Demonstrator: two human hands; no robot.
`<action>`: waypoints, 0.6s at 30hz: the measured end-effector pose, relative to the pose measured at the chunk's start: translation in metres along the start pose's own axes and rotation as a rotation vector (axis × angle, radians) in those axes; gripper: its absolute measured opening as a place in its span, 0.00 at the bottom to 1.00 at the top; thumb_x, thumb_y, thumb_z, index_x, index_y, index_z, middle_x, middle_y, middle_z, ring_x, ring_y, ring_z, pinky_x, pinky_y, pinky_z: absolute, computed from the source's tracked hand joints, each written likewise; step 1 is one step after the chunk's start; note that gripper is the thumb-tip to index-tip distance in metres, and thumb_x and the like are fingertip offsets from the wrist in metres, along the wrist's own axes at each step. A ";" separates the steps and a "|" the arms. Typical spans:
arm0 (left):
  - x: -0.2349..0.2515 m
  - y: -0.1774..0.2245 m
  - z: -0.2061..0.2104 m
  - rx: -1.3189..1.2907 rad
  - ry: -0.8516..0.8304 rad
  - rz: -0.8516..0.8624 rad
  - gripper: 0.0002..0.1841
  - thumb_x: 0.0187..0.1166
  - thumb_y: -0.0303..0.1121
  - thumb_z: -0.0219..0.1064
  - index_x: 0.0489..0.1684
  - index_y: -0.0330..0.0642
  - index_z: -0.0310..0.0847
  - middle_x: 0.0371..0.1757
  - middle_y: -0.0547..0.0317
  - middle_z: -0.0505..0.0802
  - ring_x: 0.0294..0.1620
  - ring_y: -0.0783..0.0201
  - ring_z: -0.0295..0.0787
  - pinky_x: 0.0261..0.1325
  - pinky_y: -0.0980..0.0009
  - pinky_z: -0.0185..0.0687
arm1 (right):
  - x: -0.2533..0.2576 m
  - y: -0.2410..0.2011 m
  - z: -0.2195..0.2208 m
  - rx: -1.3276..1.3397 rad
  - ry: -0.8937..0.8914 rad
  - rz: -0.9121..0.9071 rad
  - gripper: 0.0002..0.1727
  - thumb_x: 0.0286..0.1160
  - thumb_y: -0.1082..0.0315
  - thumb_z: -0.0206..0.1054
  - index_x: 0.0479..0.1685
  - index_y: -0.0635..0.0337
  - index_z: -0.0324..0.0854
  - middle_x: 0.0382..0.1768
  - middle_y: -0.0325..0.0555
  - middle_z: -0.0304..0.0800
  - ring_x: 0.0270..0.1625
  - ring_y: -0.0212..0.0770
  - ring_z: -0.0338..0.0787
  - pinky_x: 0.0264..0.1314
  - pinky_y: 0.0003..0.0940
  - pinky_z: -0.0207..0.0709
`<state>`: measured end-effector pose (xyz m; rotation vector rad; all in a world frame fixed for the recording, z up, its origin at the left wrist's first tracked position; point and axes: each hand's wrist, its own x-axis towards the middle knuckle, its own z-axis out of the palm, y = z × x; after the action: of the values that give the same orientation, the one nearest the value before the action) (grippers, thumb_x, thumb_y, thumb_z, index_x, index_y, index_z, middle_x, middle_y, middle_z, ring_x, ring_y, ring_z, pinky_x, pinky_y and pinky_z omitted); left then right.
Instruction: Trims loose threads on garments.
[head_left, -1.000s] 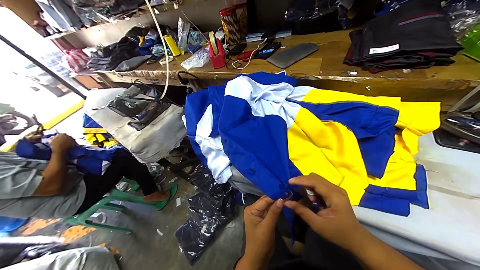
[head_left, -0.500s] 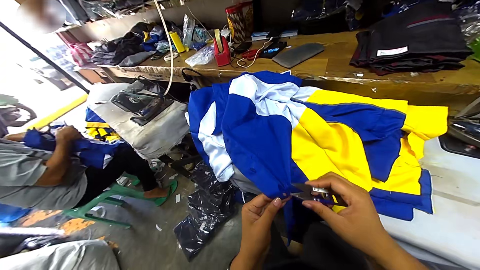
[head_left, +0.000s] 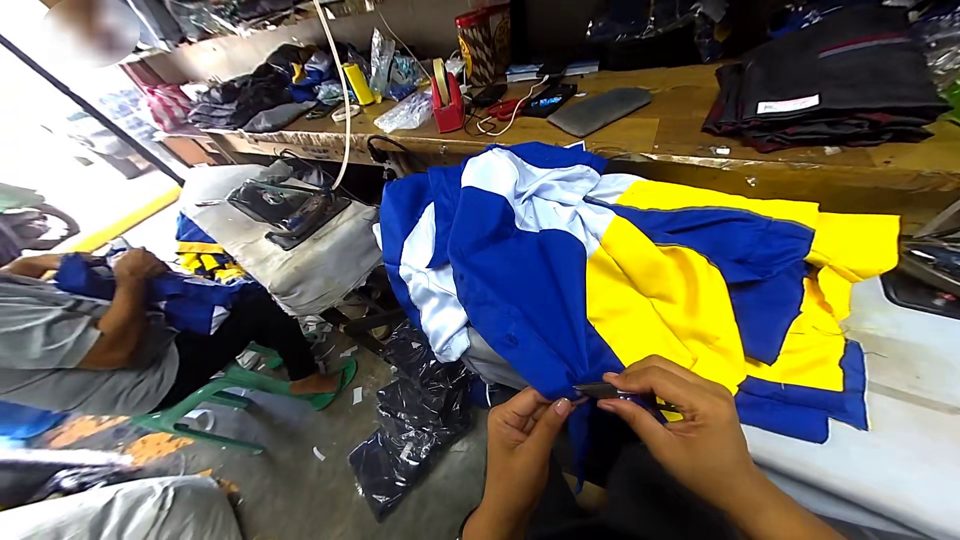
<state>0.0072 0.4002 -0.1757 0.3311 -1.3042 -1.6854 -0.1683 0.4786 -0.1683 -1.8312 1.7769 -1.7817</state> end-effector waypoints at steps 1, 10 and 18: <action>0.000 0.002 0.000 -0.008 -0.006 -0.006 0.08 0.82 0.27 0.67 0.48 0.35 0.92 0.47 0.53 0.98 0.51 0.63 0.97 0.62 0.66 0.90 | 0.000 0.000 0.000 0.079 -0.008 0.046 0.14 0.75 0.54 0.74 0.43 0.56 0.92 0.38 0.33 0.92 0.37 0.17 0.84 0.36 0.11 0.75; 0.005 0.025 -0.027 0.009 0.197 -0.091 0.15 0.88 0.30 0.48 0.56 0.40 0.83 0.46 0.63 0.95 0.50 0.73 0.93 0.58 0.72 0.89 | 0.051 0.005 0.006 0.101 -0.054 0.181 0.20 0.74 0.58 0.73 0.57 0.61 0.81 0.26 0.30 0.78 0.23 0.18 0.72 0.26 0.14 0.70; 0.000 0.016 -0.053 0.054 0.361 -0.240 0.16 0.92 0.32 0.43 0.64 0.35 0.74 0.45 0.58 0.94 0.47 0.70 0.94 0.53 0.71 0.91 | 0.217 0.029 0.052 -0.287 -0.216 0.282 0.47 0.71 0.51 0.77 0.91 0.51 0.60 0.38 0.62 0.90 0.40 0.66 0.89 0.44 0.70 0.77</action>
<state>0.0519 0.3679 -0.1833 0.8118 -1.0724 -1.6894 -0.2178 0.2861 -0.0636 -1.6733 2.1588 -1.2364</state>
